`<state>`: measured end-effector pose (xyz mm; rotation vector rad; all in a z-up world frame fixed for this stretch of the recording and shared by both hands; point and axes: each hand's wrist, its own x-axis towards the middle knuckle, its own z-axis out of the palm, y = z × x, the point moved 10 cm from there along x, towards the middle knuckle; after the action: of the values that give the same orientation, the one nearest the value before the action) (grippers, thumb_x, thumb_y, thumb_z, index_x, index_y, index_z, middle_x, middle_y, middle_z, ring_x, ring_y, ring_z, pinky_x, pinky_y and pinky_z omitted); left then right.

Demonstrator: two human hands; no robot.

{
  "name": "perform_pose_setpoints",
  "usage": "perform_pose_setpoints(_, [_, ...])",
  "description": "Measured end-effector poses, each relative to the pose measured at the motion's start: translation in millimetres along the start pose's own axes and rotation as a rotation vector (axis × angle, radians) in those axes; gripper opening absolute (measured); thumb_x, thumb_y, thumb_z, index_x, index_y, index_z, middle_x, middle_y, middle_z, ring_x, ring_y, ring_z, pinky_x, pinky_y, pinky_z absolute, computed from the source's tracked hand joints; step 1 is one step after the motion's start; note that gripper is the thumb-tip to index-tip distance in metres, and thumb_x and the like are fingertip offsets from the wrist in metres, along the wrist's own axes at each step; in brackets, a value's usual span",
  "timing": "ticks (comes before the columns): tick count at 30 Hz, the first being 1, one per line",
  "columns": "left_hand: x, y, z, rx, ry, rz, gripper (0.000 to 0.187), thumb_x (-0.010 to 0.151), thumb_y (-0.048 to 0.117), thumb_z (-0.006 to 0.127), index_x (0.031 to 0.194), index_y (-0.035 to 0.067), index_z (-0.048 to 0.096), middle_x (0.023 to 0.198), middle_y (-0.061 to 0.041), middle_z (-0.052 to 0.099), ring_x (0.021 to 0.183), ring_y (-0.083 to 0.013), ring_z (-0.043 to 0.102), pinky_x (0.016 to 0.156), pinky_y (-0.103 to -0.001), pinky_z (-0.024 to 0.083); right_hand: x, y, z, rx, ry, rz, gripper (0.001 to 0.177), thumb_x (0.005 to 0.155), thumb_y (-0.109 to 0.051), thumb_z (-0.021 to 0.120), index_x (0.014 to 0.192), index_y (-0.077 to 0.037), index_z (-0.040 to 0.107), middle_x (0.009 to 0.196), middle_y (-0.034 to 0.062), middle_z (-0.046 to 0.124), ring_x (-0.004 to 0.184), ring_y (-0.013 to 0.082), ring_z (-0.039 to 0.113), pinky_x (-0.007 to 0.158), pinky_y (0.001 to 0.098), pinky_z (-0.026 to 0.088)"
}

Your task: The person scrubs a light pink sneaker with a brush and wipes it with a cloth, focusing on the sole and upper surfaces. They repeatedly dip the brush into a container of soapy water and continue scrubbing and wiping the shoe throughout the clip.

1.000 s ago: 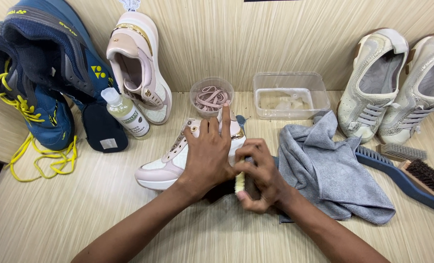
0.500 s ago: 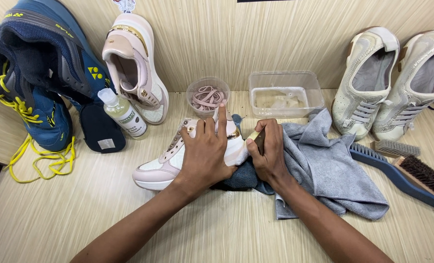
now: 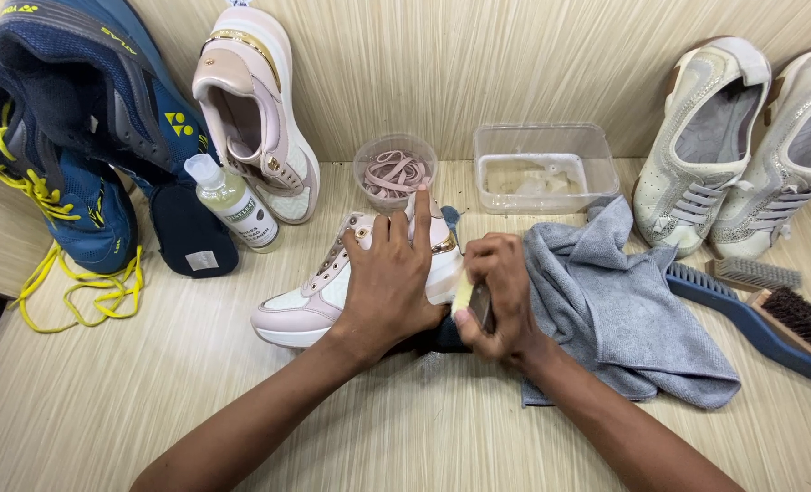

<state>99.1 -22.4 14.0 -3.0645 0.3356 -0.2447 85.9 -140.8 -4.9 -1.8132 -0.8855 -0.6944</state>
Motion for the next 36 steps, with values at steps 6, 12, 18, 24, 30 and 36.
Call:
perform_pose_setpoints(6, [0.6,-1.9,3.9,-0.023,-0.012,-0.003,0.138,0.059,0.048,0.081,0.165,-0.006,0.011,0.107,-0.014,0.058,0.101,-0.0301,0.056,0.092,-0.074,0.042,-4.2,-0.3,3.1,0.011,-0.008,0.008,0.042,0.079,-0.056,0.054,0.095,-0.018,0.048,0.092,0.0071,0.051,0.092,0.0287,0.047,0.086,0.0457,0.040])
perform_pose_setpoints(12, [1.6,0.1,-1.4,-0.007,-0.008,0.009,0.142,0.059,0.055,0.085,0.165,-0.007,0.013,0.106,-0.017,0.060,0.103,-0.0307,0.057,0.090,-0.076,0.042,-9.5,63.9,-4.1,-0.072,0.021,0.259,0.041,0.091,-0.046,0.055,0.107,-0.012,0.041,0.102,0.0141,0.051,0.094,0.0354,0.052,0.088,0.0453,0.041])
perform_pose_setpoints(18, [-0.3,0.2,-2.6,0.025,0.031,-0.002,0.138,0.060,0.053,0.082,0.165,-0.006,0.015,0.108,-0.016,0.058,0.102,-0.0309,0.056,0.091,-0.075,0.042,-12.8,28.7,8.1,0.012,0.051,0.038,0.043,0.079,-0.056,0.053,0.096,-0.017,0.045,0.094,0.0084,0.050,0.092,0.0293,0.047,0.083,0.0456,0.039])
perform_pose_setpoints(24, [-1.9,0.5,0.9,0.018,0.018,0.000,0.141,0.060,0.056,0.082,0.166,-0.006,0.013,0.108,-0.015,0.059,0.101,-0.0289,0.056,0.091,-0.074,0.043,1.5,15.8,-0.2,0.008,-0.001,0.105,0.038,0.082,-0.050,0.052,0.097,-0.015,0.044,0.095,0.0068,0.048,0.094,0.0293,0.049,0.087,0.0449,0.040])
perform_pose_setpoints(30, [-0.2,1.0,-4.0,0.032,0.028,0.004,0.143,0.058,0.055,0.084,0.166,-0.005,0.013,0.110,-0.016,0.059,0.102,-0.0294,0.055,0.090,-0.074,0.042,-9.8,74.1,0.3,-0.032,-0.042,0.407,0.039,0.092,-0.045,0.058,0.105,-0.011,0.043,0.100,0.0147,0.051,0.098,0.0403,0.053,0.094,0.0503,0.040])
perform_pose_setpoints(36, [0.1,0.5,0.3,0.023,0.037,0.003,0.142,0.058,0.056,0.084,0.165,-0.006,0.014,0.108,-0.016,0.058,0.103,-0.0308,0.055,0.089,-0.073,0.042,-3.6,27.1,4.0,0.013,0.011,0.077,0.040,0.086,-0.054,0.050,0.095,-0.016,0.045,0.094,0.0082,0.050,0.093,0.0301,0.047,0.085,0.0460,0.039])
